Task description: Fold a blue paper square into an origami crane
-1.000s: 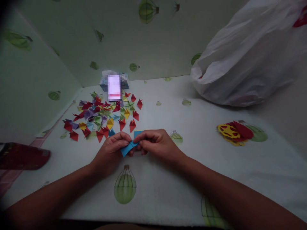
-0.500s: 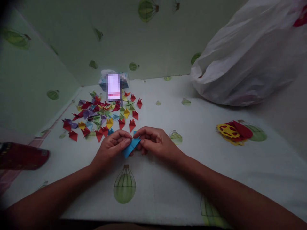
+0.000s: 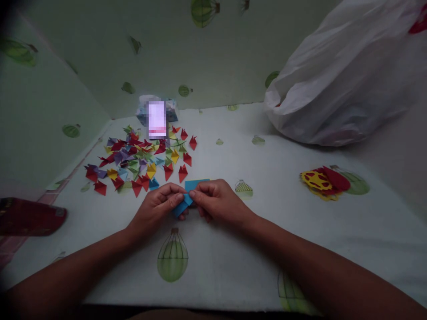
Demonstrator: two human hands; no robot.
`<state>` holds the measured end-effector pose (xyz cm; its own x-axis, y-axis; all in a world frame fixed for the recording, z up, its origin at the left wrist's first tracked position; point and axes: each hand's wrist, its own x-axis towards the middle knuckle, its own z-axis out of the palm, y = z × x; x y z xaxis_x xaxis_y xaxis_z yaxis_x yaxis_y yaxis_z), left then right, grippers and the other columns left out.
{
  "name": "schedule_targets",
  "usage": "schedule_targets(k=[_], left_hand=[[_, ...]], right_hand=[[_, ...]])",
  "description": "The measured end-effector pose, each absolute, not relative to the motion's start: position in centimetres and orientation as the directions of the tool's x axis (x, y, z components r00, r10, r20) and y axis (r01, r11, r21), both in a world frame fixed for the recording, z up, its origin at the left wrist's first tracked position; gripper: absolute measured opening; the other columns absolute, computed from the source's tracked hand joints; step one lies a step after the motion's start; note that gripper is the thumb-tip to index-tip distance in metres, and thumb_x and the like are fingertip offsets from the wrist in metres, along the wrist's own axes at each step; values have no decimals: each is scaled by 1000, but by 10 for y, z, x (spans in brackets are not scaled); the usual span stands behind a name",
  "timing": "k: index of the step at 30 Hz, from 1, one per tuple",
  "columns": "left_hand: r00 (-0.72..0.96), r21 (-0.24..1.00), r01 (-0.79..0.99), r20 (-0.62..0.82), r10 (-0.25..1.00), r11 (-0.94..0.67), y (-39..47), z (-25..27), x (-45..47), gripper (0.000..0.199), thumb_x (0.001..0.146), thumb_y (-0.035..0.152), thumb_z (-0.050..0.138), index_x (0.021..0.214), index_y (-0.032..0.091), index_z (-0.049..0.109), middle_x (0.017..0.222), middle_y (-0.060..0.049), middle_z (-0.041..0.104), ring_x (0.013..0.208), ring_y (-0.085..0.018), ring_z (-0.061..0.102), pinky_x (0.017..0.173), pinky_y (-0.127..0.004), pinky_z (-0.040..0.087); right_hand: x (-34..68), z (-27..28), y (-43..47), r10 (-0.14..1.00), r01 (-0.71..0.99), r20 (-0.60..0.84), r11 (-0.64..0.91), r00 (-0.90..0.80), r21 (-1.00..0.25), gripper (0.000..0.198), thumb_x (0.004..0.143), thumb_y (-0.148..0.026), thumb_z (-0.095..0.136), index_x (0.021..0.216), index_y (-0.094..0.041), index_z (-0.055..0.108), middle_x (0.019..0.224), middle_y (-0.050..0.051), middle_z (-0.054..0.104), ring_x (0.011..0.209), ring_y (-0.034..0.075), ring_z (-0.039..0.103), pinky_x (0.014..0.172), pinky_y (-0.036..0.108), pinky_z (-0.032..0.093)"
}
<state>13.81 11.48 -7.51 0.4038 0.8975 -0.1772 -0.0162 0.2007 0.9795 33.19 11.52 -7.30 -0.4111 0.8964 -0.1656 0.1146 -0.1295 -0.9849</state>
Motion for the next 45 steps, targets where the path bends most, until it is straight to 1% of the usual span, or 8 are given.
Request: schedule_targets(k=[12, 19, 23, 27, 32, 37, 41, 45], left_hand=[[418, 971, 74, -238, 877, 228, 114, -77, 136, 31, 92, 44, 59, 80, 15, 61, 58, 1, 64, 48, -10, 58, 51, -21, 47], [439, 974, 202, 0, 899, -98, 121, -78, 132, 21, 86, 29, 66, 100, 16, 73, 86, -4, 72, 74, -13, 63, 68, -23, 49], [431, 951, 262, 38, 902, -166, 120, -79, 132, 17, 86, 26, 63, 93, 16, 75, 82, -4, 73, 71, -13, 63, 66, -23, 49], [387, 964, 247, -8, 922, -96, 115, -77, 133, 16, 85, 27, 63, 87, 15, 74, 77, -3, 71, 67, -13, 60, 63, -23, 48], [359, 984, 151, -147, 922, 98, 113, -77, 135, 21, 83, 34, 68, 81, 13, 67, 67, 0, 63, 59, -10, 54, 55, -21, 44], [420, 950, 10, -287, 861, 312, 115, -79, 137, 23, 82, 36, 69, 82, 14, 63, 62, 2, 59, 54, -9, 52, 53, -21, 46], [417, 962, 9, -251, 873, 272, 115, -77, 136, 23, 82, 36, 70, 82, 13, 65, 66, 1, 59, 58, -9, 52, 54, -19, 45], [412, 968, 49, -244, 878, 246, 115, -75, 137, 32, 84, 44, 68, 77, 13, 64, 63, 2, 55, 56, -8, 48, 52, -18, 41]], right_hand=[[332, -75, 116, 876, 86, -196, -176, -442, -981, 40, 88, -43, 59, 59, -18, 51, 48, -4, 53, 39, 7, 47, 42, 19, 38], [335, -74, 118, 883, 45, -243, -245, -401, -968, 40, 85, -41, 62, 54, -18, 49, 43, -5, 51, 36, 6, 44, 40, 20, 34], [334, -75, 119, 871, 71, -257, -251, -419, -965, 41, 85, -40, 61, 53, -19, 48, 41, -5, 49, 36, 7, 44, 40, 20, 34], [332, -74, 118, 872, 95, -237, -217, -428, -972, 37, 86, -39, 61, 57, -18, 50, 44, -5, 52, 39, 6, 46, 42, 19, 35], [331, -76, 118, 866, 102, -236, -213, -441, -972, 35, 84, -39, 63, 59, -18, 49, 46, -5, 53, 40, 7, 46, 42, 19, 35], [331, -74, 118, 874, 123, -244, -211, -419, -970, 33, 84, -37, 61, 60, -19, 48, 47, -6, 52, 40, 7, 46, 42, 19, 35], [331, -72, 118, 883, 138, -236, -196, -406, -971, 34, 85, -36, 60, 59, -19, 47, 45, -6, 51, 39, 6, 44, 41, 19, 34], [331, -71, 117, 882, 156, -221, -170, -417, -973, 34, 85, -34, 59, 57, -19, 47, 44, -6, 50, 38, 6, 43, 42, 19, 33]])
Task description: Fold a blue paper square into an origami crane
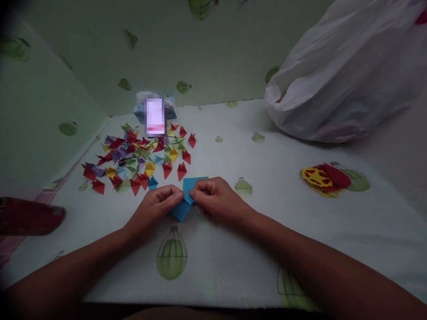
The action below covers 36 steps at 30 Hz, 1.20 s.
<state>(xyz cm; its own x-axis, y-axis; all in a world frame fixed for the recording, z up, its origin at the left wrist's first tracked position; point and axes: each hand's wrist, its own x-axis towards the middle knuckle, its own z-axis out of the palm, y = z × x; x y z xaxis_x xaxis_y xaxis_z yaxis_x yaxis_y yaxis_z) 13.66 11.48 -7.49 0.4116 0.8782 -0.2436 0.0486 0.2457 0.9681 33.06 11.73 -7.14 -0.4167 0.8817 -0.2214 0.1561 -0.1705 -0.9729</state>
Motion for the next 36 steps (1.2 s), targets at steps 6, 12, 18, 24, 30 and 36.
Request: schedule_targets(k=[6, 12, 18, 24, 30, 36], left_hand=[[376, 966, 81, -257, 890, 245, 116, -76, 137, 36, 80, 48, 72, 76, 13, 63, 64, 3, 54, 57, -8, 46, 53, -19, 39], [373, 973, 123, -227, 900, 194, 118, -76, 136, 33, 82, 45, 69, 76, 13, 65, 65, 1, 56, 58, -9, 47, 55, -21, 40], [374, 976, 147, -204, 905, 159, 118, -76, 137, 33, 84, 45, 67, 75, 13, 65, 64, 2, 57, 58, -9, 48, 55, -21, 41], [380, 977, 154, -195, 904, 146, 118, -76, 135, 36, 85, 47, 65, 74, 13, 63, 63, 1, 57, 57, -9, 49, 53, -21, 42], [345, 982, 153, -161, 925, 114, 119, -76, 135, 34, 85, 45, 65, 72, 14, 61, 62, 2, 54, 57, -9, 46, 54, -21, 39], [342, 973, 225, -127, 931, 50, 117, -74, 137, 29, 83, 42, 65, 72, 15, 62, 60, 2, 53, 55, -9, 45, 51, -20, 37]], right_hand=[[330, -70, 117, 878, 157, -224, -172, -424, -972, 35, 85, -34, 59, 56, -19, 48, 44, -5, 51, 39, 6, 44, 42, 20, 34], [330, -71, 117, 879, 148, -239, -195, -412, -970, 35, 85, -34, 61, 56, -19, 48, 45, -5, 51, 39, 7, 45, 42, 20, 34], [330, -73, 116, 873, 125, -250, -217, -419, -968, 37, 84, -37, 63, 56, -19, 49, 45, -5, 52, 38, 7, 45, 40, 20, 33], [331, -75, 116, 870, 20, -250, -267, -425, -963, 38, 86, -46, 63, 62, -17, 57, 45, -3, 55, 37, 8, 47, 41, 20, 37], [332, -75, 117, 884, -24, -236, -268, -405, -963, 46, 88, -57, 58, 65, -17, 57, 47, -3, 54, 39, 8, 48, 40, 20, 37], [332, -77, 117, 840, 63, -239, -239, -487, -969, 41, 82, -51, 71, 64, -18, 54, 47, -4, 55, 39, 7, 47, 41, 18, 35]])
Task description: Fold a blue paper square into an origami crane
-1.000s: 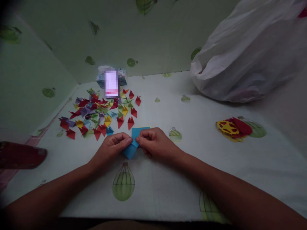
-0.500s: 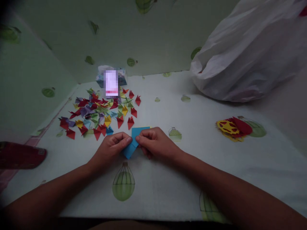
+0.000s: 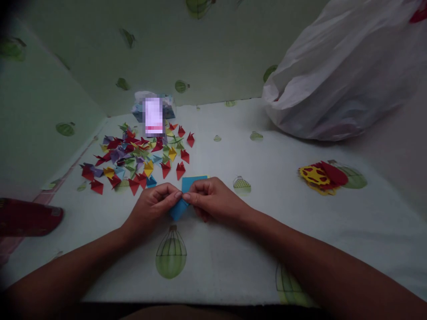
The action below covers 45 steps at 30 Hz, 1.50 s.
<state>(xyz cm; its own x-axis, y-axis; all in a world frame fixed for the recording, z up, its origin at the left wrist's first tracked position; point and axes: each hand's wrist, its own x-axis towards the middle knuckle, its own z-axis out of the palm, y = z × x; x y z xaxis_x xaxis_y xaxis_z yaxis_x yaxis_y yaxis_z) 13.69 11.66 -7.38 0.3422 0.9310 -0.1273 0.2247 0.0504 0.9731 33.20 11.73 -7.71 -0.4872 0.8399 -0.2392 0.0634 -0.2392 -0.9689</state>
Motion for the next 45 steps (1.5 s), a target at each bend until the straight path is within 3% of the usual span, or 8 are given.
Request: schedule_targets(k=[19, 27, 30, 33, 35, 38, 41, 45], left_hand=[[431, 937, 331, -46, 901, -111, 115, -72, 132, 28, 89, 40, 59, 74, 16, 61, 63, 1, 55, 57, -10, 47, 53, -22, 38], [461, 980, 189, -37, 886, -57, 116, -69, 131, 29, 92, 37, 58, 71, 17, 54, 59, 4, 51, 52, -8, 46, 49, -19, 37], [427, 994, 85, 31, 904, -74, 121, -72, 128, 27, 95, 34, 57, 73, 17, 55, 61, 3, 55, 55, -8, 50, 53, -20, 42], [397, 991, 12, 117, 910, -133, 125, -77, 128, 8, 90, 26, 65, 93, 18, 64, 75, 1, 62, 64, -10, 57, 62, -22, 48], [421, 981, -14, 180, 889, -192, 124, -80, 129, 16, 87, 22, 69, 103, 21, 67, 88, -2, 65, 75, -12, 61, 69, -24, 50], [468, 949, -9, 282, 838, -314, 121, -79, 130, 7, 87, 18, 68, 93, 19, 73, 88, -4, 65, 81, -14, 61, 74, -26, 49], [440, 950, -4, 281, 853, -311, 120, -75, 130, 4, 84, 19, 71, 80, 17, 71, 80, -3, 63, 76, -13, 59, 70, -26, 47], [418, 998, -2, 52, 907, -56, 121, -71, 131, 15, 80, 24, 72, 72, 15, 63, 76, -2, 62, 73, -12, 57, 68, -24, 45]], right_hand=[[329, -72, 115, 806, 36, -268, -293, -528, -955, 33, 80, -45, 73, 71, -17, 57, 55, -3, 62, 43, 8, 55, 42, 19, 41], [332, -70, 116, 779, -39, -254, -336, -574, -941, 34, 82, -45, 71, 69, -17, 56, 52, -3, 64, 38, 7, 55, 39, 17, 43], [334, -73, 118, 776, -150, -247, -400, -580, -904, 34, 82, -44, 72, 70, -17, 55, 49, -4, 62, 35, 7, 52, 36, 16, 41], [335, -77, 119, 764, -238, -251, -465, -594, -853, 34, 83, -44, 71, 70, -17, 54, 47, -5, 60, 32, 6, 50, 34, 15, 38], [333, -80, 117, 750, -270, -255, -499, -611, -823, 35, 83, -45, 71, 72, -18, 53, 46, -5, 60, 32, 7, 49, 34, 16, 38], [330, -83, 115, 699, -234, -253, -521, -669, -821, 37, 84, -50, 69, 75, -18, 54, 47, -5, 60, 32, 8, 50, 34, 17, 39], [329, -81, 114, 717, -98, -244, -400, -653, -911, 42, 87, -57, 63, 77, -18, 55, 50, -4, 60, 37, 8, 51, 37, 18, 39], [332, -75, 115, 905, 5, -45, -47, -424, -999, 48, 95, -59, 51, 75, -16, 57, 63, -1, 60, 50, 8, 53, 48, 20, 42]])
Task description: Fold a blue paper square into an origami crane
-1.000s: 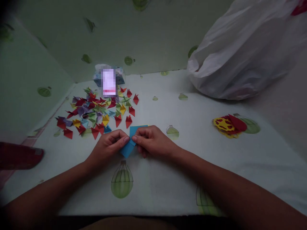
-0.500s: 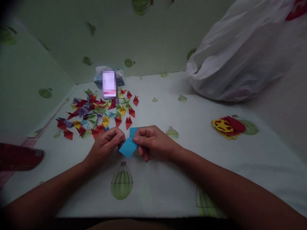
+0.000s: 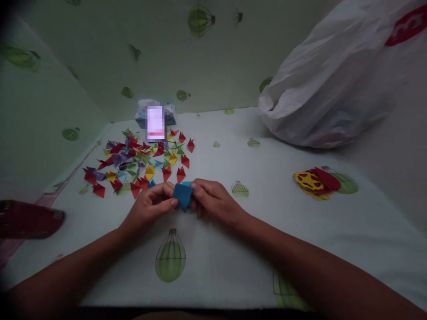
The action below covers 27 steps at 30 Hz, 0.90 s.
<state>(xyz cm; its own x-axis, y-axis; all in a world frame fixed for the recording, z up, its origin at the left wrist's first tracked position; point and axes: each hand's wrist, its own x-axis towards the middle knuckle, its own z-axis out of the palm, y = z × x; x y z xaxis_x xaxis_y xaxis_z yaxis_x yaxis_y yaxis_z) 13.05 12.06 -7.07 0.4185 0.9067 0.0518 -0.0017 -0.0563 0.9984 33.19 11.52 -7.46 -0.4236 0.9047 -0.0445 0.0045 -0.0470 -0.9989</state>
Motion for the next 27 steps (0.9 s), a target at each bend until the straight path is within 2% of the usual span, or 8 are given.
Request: schedule_targets(k=[3, 6, 9, 14, 20, 23, 27], left_hand=[[425, 989, 58, -147, 893, 135, 120, -71, 132, 20, 76, 27, 74, 72, 15, 59, 70, 0, 60, 65, -10, 54, 62, -23, 42], [412, 977, 88, -214, 886, 195, 118, -72, 134, 24, 73, 30, 76, 75, 15, 57, 67, 2, 60, 61, -10, 54, 58, -22, 41], [393, 976, 59, -217, 893, 211, 117, -72, 136, 25, 75, 33, 75, 80, 15, 58, 67, 2, 61, 62, -10, 56, 59, -22, 44], [384, 978, -1, -194, 903, 211, 114, -71, 136, 22, 77, 31, 75, 79, 15, 59, 64, 2, 64, 60, -10, 59, 59, -21, 45], [394, 973, 2, -212, 894, 230, 113, -71, 135, 18, 81, 30, 71, 80, 15, 61, 61, 2, 65, 57, -9, 59, 59, -21, 45], [425, 970, 19, -227, 876, 242, 113, -72, 135, 21, 84, 33, 69, 76, 14, 62, 61, 1, 65, 56, -9, 59, 59, -21, 45], [439, 959, -44, -232, 868, 279, 113, -75, 135, 20, 86, 31, 67, 76, 14, 63, 62, 1, 66, 57, -9, 60, 59, -21, 45]], right_hand=[[333, -71, 116, 923, -4, 13, 13, -385, -1000, 42, 95, -55, 51, 82, -16, 58, 64, -1, 59, 52, 9, 54, 50, 22, 42], [331, -71, 115, 897, 7, -19, -18, -442, -1000, 24, 88, -39, 65, 82, -17, 57, 61, -4, 56, 50, 9, 51, 49, 22, 40], [328, -72, 113, 899, 41, -22, -5, -437, -999, 14, 86, -27, 64, 80, -17, 58, 60, -4, 57, 51, 8, 51, 49, 22, 41], [328, -74, 112, 907, 27, -7, 4, -420, -1000, 9, 85, -23, 63, 89, -18, 58, 63, -3, 59, 52, 10, 54, 50, 23, 44], [328, -75, 111, 910, 53, 78, 109, -408, -993, 5, 85, -18, 59, 90, -17, 59, 66, -3, 58, 53, 9, 55, 51, 23, 44], [329, -75, 111, 906, 100, 146, 201, -396, -975, 7, 84, -14, 57, 88, -17, 61, 69, -3, 59, 54, 9, 55, 52, 22, 44], [330, -77, 111, 869, 155, 293, 380, -399, -912, 19, 81, -4, 52, 86, -17, 65, 70, -2, 61, 60, 9, 55, 57, 22, 44]])
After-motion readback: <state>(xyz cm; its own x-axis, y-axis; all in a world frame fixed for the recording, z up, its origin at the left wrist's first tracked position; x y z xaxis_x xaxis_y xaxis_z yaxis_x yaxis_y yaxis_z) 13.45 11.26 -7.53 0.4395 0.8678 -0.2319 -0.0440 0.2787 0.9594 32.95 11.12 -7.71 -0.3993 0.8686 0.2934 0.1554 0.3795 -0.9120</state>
